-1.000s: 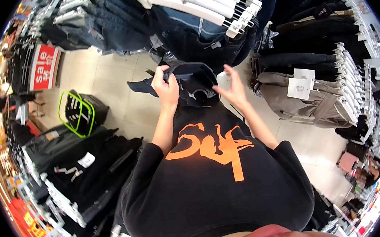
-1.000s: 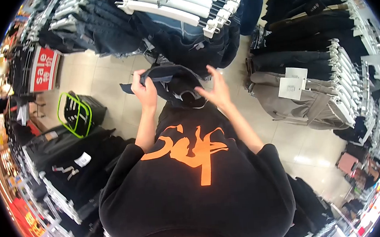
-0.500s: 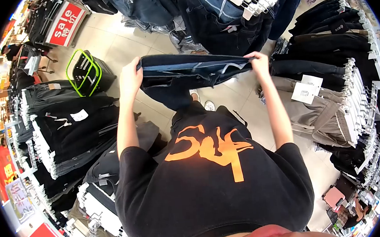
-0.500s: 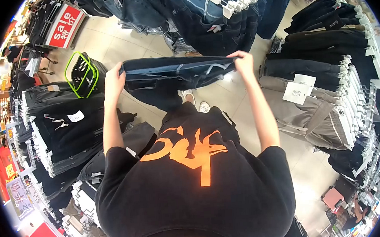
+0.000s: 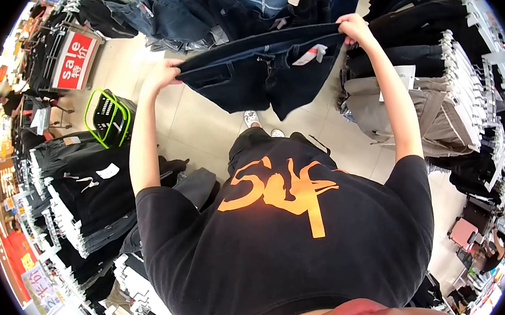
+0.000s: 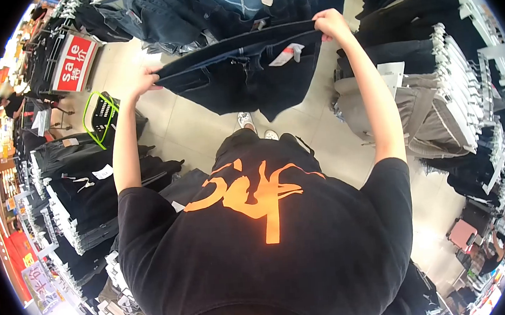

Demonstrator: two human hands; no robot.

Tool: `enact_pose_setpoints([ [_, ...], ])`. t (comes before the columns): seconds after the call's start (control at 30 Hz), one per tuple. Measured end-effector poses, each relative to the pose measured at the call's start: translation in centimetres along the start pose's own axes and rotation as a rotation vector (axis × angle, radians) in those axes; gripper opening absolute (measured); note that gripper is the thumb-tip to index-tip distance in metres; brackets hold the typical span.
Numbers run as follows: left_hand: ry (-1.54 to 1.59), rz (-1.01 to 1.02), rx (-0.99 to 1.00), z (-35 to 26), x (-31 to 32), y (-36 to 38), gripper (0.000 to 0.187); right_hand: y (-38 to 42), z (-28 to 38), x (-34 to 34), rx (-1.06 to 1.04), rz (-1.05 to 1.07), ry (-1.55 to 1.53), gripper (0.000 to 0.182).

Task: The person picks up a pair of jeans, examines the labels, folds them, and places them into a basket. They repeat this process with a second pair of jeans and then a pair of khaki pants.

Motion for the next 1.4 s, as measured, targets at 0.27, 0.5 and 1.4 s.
enact_pose_setpoints([
  [0.27, -0.263, -0.251, 0.028, -2.2, -1.8, 0.1, 0.034, -0.2, 0.2, -0.6, -0.132, -0.068, -0.03, 0.023],
  [0.5, -0.316, -0.43, 0.679, -5.7, 2.6, 12.0, 0.023, 10.5, 1.6, -1.5, -0.595, -0.067, -0.208, 0.021],
  [1.4, 0.389, -0.333, 0.497, -4.2, 12.2, 22.4, 0.044, 28.5, 12.2, 15.0, -0.093, 0.83, -1.022, 0.072],
])
Point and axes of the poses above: each hand's wrist, its own y-axis away from the middle knuckle, its own x-axis out of the palm, z = x × y, the point moved 8 cm from there along -y, towards the middle knuckle, and after that the axes turned 11 degrees about -z, right-handed, at the moved point
